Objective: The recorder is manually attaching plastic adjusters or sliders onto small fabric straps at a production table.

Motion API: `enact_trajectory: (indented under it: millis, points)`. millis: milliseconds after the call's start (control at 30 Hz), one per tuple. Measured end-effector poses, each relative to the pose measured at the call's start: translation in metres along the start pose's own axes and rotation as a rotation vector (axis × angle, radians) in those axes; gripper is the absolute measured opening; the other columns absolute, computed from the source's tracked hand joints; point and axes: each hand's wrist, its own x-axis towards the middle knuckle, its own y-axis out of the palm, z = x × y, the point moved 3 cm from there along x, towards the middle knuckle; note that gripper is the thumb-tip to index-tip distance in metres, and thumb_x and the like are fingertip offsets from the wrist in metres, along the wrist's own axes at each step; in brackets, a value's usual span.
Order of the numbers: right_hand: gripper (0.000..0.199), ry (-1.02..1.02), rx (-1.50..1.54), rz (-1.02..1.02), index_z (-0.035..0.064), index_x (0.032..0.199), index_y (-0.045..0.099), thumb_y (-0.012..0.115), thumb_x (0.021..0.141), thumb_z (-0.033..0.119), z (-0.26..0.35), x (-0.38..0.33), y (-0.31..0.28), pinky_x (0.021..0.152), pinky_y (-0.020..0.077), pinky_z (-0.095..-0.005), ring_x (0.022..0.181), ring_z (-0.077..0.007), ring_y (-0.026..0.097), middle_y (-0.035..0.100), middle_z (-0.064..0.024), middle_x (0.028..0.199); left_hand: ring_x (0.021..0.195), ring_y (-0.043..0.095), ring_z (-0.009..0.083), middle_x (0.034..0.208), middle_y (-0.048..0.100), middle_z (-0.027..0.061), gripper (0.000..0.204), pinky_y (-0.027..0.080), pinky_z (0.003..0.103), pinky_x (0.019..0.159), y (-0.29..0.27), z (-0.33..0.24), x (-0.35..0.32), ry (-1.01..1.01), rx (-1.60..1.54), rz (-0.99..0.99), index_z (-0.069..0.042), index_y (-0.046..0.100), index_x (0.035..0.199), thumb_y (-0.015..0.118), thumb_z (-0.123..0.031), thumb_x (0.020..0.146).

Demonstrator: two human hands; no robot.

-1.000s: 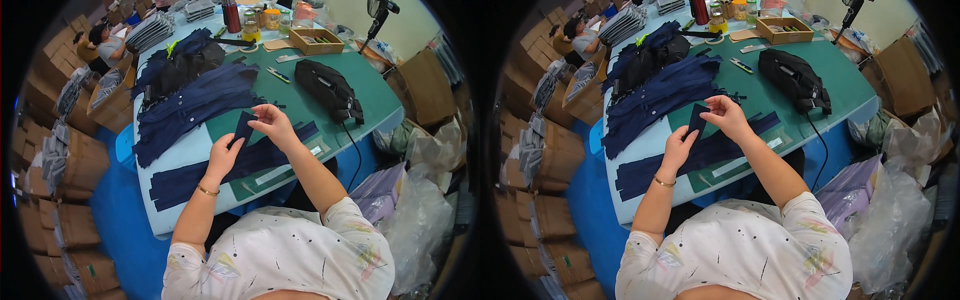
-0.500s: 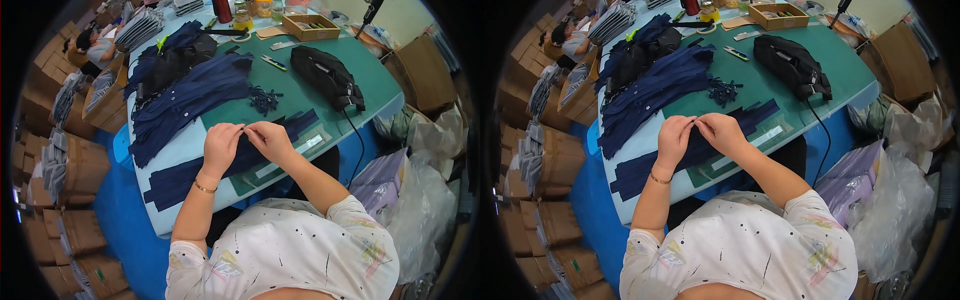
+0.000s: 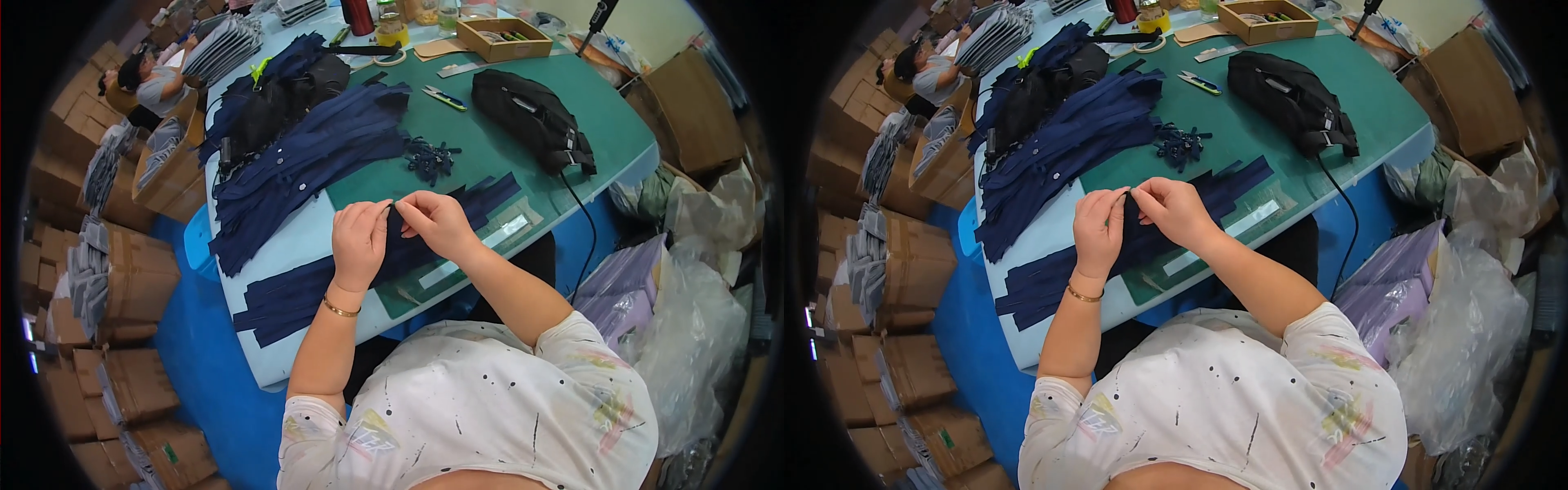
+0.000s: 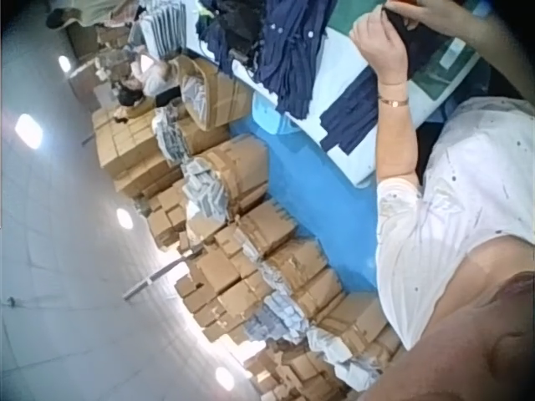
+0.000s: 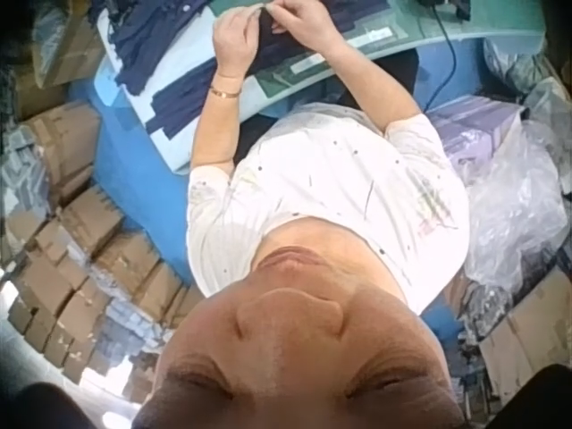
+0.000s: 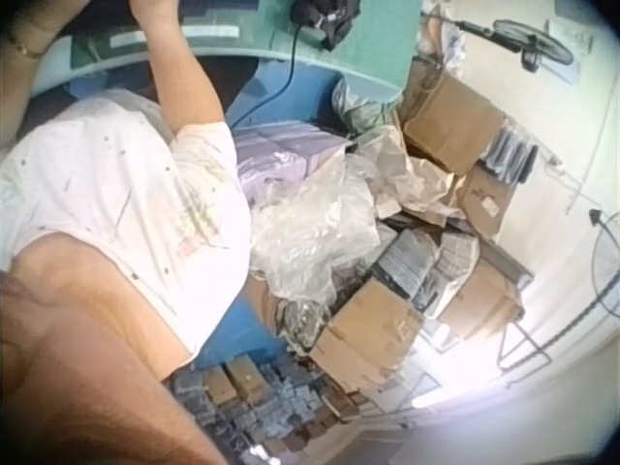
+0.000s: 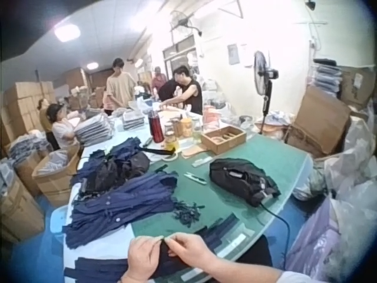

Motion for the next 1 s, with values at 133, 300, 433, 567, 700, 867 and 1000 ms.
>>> enact_trajectory:
  millis: [133,300,433,567,700,867,1000]
  points:
    - [0.021,-0.024,-0.097,-0.010,-0.0036,0.087,0.061,0.058,0.089,0.017,0.001,-0.002,-0.003,0.058,0.0501,-0.0209,0.062,-0.0070,0.058,0.060,-0.0027,0.071,0.075,0.055,0.0234,0.083,0.059,0.0055,0.021,0.039,0.035,0.069,-0.001,-0.001,-0.002,0.008,-0.038,0.024,-0.008,0.063,0.098,0.061,-0.006,0.078]
    - [0.023,0.087,0.055,0.047,-0.0027,0.086,0.062,0.060,0.088,0.020,-0.010,0.008,-0.001,0.058,0.0506,-0.0215,0.062,-0.0074,0.058,0.060,-0.0030,0.072,0.078,0.056,0.0226,0.083,0.058,0.0043,0.020,0.039,0.034,0.073,-0.006,-0.012,-0.004,0.182,0.235,-0.020,-0.005,0.062,0.099,0.060,-0.007,0.079]
    - [0.025,0.260,0.090,0.040,-0.0023,0.085,0.062,0.061,0.088,0.022,-0.019,0.019,0.002,0.056,0.0505,-0.0223,0.061,-0.0089,0.059,0.061,-0.0035,0.070,0.075,0.057,0.0190,0.081,0.057,0.0050,0.014,0.041,0.031,0.071,-0.012,-0.022,0.005,0.218,0.193,-0.135,-0.002,0.059,0.099,0.056,-0.007,0.086]
    - [0.023,0.089,-0.355,0.069,-0.0013,0.079,0.064,0.061,0.084,0.021,0.000,0.041,-0.007,0.058,0.0517,-0.0265,0.061,-0.0156,0.064,0.065,-0.0074,0.071,0.065,0.051,0.0089,0.071,0.052,0.0020,0.016,0.043,0.022,0.063,-0.003,0.019,0.012,-0.466,-0.803,-0.178,-0.001,0.051,0.097,0.039,-0.013,0.098]
    - [0.010,-0.433,-1.260,-0.246,0.0123,0.081,0.070,0.064,0.074,0.015,-0.001,0.081,-0.041,0.067,0.0498,-0.0350,0.080,-0.0233,0.060,0.062,-0.0025,0.079,0.065,0.050,0.0082,0.072,0.052,0.0014,0.015,0.044,0.022,0.064,0.007,0.056,0.005,-0.544,-0.643,-0.161,-0.002,0.052,0.099,0.042,-0.012,0.097]
    - [0.011,-0.518,-1.582,0.007,0.0150,0.080,0.070,0.064,0.071,0.017,-0.009,0.100,-0.043,0.076,0.0464,-0.0334,0.091,-0.0212,0.055,0.058,-0.0004,0.085,0.076,0.055,0.0093,0.084,0.060,0.0034,0.019,0.046,0.023,0.073,0.019,0.073,-0.014,-0.629,-0.584,0.024,-0.002,0.053,0.109,0.044,-0.010,0.095]
    - [0.012,-0.534,-1.705,0.062,0.0149,0.082,0.070,0.066,0.071,0.016,-0.007,0.107,-0.041,0.081,0.0436,-0.0340,0.092,-0.0220,0.055,0.059,-0.0002,0.088,0.077,0.057,0.0095,0.088,0.062,0.0049,0.017,0.047,0.023,0.074,0.016,0.078,-0.016,-0.625,-0.666,0.041,0.000,0.053,0.107,0.045,-0.008,0.094]
